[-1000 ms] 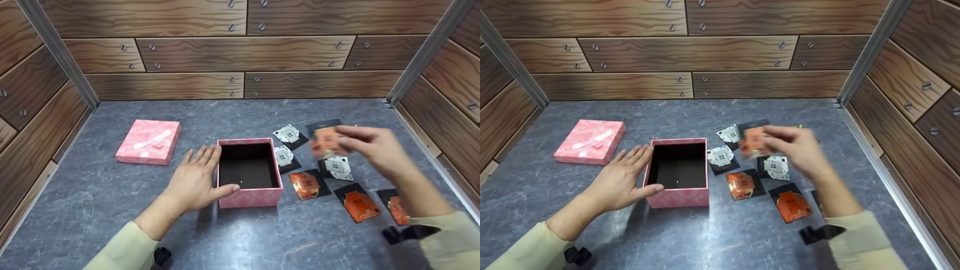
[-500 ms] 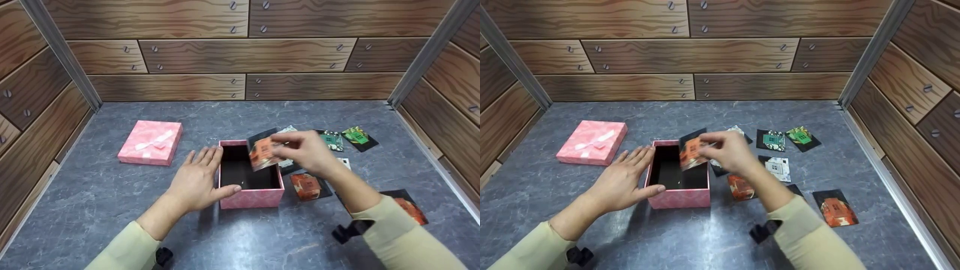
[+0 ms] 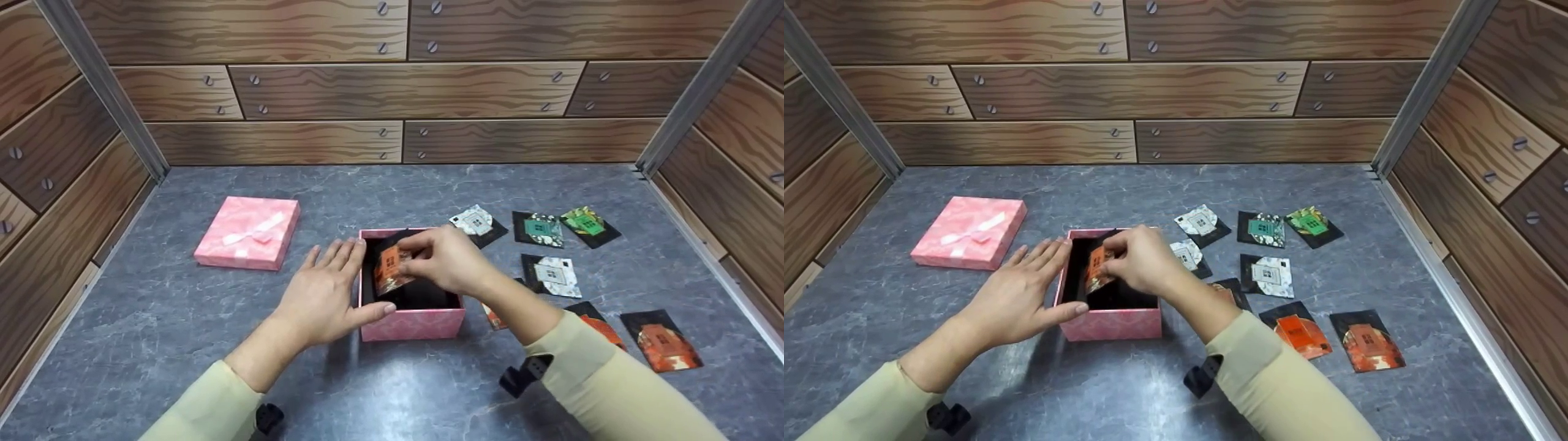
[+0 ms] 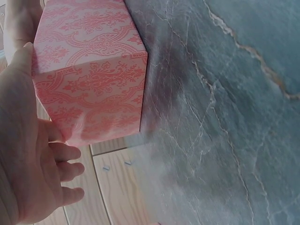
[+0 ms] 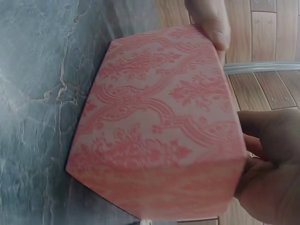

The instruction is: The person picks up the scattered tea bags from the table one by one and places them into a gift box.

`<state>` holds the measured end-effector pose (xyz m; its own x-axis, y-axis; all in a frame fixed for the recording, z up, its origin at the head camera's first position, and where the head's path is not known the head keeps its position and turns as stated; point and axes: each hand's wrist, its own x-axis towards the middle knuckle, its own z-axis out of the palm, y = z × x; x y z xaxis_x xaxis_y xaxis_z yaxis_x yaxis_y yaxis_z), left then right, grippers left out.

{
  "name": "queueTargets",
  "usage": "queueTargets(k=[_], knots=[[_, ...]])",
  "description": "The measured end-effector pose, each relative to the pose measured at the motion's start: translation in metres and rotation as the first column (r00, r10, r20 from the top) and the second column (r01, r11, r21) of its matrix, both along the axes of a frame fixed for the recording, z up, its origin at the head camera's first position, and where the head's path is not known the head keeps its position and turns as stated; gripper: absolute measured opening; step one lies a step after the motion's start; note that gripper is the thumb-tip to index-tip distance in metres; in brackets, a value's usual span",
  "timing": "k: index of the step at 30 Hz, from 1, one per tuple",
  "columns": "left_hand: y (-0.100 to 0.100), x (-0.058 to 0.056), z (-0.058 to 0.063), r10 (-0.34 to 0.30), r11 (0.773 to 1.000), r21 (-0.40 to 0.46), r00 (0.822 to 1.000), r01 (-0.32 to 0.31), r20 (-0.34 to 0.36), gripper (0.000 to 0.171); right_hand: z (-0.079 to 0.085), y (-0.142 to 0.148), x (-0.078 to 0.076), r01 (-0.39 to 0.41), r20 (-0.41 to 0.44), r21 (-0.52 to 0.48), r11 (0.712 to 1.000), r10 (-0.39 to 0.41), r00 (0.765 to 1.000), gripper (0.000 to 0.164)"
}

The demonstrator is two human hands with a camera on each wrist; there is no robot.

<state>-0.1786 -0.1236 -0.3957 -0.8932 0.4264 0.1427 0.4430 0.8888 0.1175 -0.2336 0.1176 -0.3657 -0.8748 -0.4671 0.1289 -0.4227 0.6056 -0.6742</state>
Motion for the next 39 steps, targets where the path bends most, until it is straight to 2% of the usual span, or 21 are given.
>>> queueTargets(k=[6, 13, 26, 33, 39], knots=[[0.001, -0.001, 0.0, -0.008, 1.0, -0.008, 1.0, 0.008, -0.004, 0.119, -0.003, -0.008, -0.004, -0.012, -0.023, 0.084, 0.996, 0.014, 1.0, 0.037], [0.0, 0.0, -0.001, -0.011, 1.0, 0.001, 1.0, 0.011, -0.011, 0.119, -0.002, -0.017, -0.005, -0.049, 0.035, 0.143, 0.989, 0.045, 0.998, 0.039], [0.0, 0.0, 0.0, -0.014, 1.0, -0.009, 1.0, 0.014, -0.008, 0.119, -0.005, -0.025, -0.004, -0.098, 0.073, 0.261, 0.96, 0.082, 0.994, 0.046], [-0.001, 0.0, -0.002, -0.038, 0.999, 0.032, 0.999, 0.039, -0.005, 0.119, -0.005, -0.024, -0.005, -0.125, 0.059, 0.271, 0.954, 0.113, 0.992, 0.05], [-0.003, -0.004, -0.01, -0.085, 0.992, 0.092, 0.996, 0.088, -0.027, 0.117, -0.005, -0.023, -0.005, -0.129, 0.05, 0.278, 0.952, 0.119, 0.992, 0.049]])
